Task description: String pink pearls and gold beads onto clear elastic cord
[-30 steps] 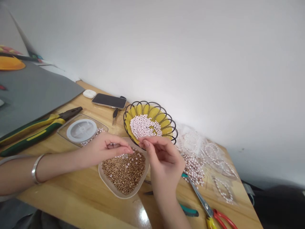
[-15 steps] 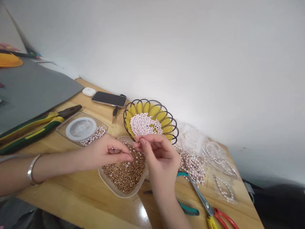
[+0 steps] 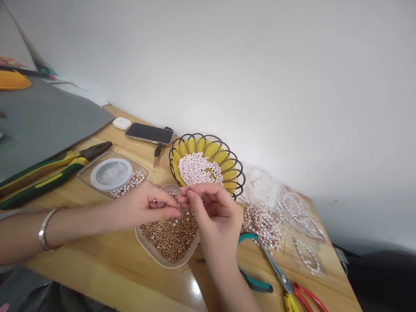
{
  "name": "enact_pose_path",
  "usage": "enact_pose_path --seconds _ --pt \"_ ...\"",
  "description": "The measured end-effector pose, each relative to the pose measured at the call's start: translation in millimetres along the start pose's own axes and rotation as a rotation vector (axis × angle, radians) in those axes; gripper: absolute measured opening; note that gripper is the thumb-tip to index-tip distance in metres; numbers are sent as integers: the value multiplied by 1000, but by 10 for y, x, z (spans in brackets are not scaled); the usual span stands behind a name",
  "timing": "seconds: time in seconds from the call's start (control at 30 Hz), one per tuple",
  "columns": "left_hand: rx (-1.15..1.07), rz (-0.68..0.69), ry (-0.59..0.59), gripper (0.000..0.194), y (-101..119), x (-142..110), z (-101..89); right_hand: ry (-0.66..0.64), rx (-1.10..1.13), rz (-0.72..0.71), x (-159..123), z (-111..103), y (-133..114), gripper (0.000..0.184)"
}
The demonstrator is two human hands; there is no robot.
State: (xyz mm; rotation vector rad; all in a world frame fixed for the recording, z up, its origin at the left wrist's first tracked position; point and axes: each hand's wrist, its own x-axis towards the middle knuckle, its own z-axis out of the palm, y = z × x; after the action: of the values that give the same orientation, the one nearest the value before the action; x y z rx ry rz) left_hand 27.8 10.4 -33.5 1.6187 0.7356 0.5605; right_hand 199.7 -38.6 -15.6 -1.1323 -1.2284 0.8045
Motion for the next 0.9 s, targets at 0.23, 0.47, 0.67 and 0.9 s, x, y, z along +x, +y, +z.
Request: enact_pose_path --seconds 0.23,0.47,0.67,0.9 --pt "10 -2 7 24 5 -12 -11 6 6 -2 4 4 1 12" --pt "1 -6 -2 25 16 -6 -4 5 2 -10 -5 8 -7 14" --pt "-19 3 -1 24 38 -6 -6 25 -12 -15 0 10 -7 13" --pt "-31 10 4 23 26 -8 -6 16 -32 -29 8 8 -11 12"
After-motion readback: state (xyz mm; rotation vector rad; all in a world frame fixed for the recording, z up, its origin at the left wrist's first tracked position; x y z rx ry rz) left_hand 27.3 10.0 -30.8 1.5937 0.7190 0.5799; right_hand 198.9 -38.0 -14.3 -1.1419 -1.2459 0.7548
